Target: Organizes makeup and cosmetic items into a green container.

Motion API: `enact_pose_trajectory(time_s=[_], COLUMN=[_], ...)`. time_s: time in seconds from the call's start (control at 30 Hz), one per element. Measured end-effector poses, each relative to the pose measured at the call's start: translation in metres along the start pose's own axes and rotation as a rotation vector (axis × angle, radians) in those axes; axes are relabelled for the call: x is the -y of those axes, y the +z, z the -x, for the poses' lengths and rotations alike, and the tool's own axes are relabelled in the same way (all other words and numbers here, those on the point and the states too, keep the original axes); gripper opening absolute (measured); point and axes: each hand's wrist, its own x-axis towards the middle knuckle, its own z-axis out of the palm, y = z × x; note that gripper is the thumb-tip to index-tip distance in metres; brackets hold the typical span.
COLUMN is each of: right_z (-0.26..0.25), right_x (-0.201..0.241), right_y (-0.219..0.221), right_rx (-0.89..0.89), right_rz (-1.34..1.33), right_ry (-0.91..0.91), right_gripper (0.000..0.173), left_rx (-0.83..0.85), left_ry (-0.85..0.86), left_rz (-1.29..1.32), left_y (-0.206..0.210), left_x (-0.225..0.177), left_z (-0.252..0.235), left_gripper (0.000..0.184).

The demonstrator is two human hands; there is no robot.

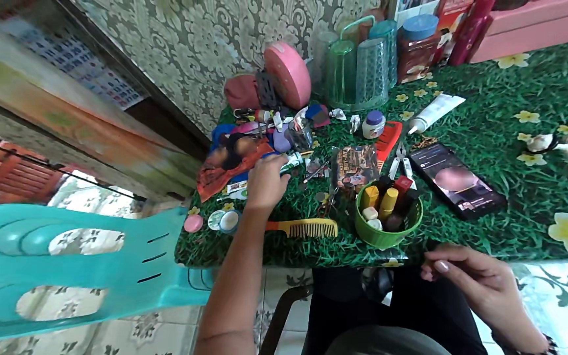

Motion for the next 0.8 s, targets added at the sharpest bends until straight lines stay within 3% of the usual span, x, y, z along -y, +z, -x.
enact_pose_trajectory(time_s=[0.1,0.23,0.43,0.57,0.7,0.8], right_z=[0.000,0.000,0.001,0.001,0.000,0.000], right_x=[0.000,-0.001,0.001,0.002,0.005,0.013], right_y=[0.000,0.000,0.001,0.000,0.000,0.004], right_rx=[0.005,0.006,-0.006,-0.009,0.000,-0.050], right_rz=[-0.001,0.016,0.013,-0.009,-0.050,-0.112], right_ry=[-0.014,-0.024,-0.020,-0.002,0.028,0.064], right_gripper=[0.019,0.019,0.018,0.019,0.019,0.022], left_rx=[0.006,-0.030,-0.150,-0.167,-0.175,-0.214], left_ry=[0.049,-0.006,0.002,-0.071,-0.087,-0.002], left_rz=[0.001,0.090,0.270,0.237,0.223,0.290], left_y=[-0.009,-0.020,-0.012,0.001,0.011,0.009], left_x=[0.000,-0.011,-0.032,-0.039,-0.039,-0.039], left_z=[-0.003,-0.014,-0.054,-0.080,-0.091,-0.084], left_gripper=[0.016,0.025,0.073,0.085,0.078,0.073])
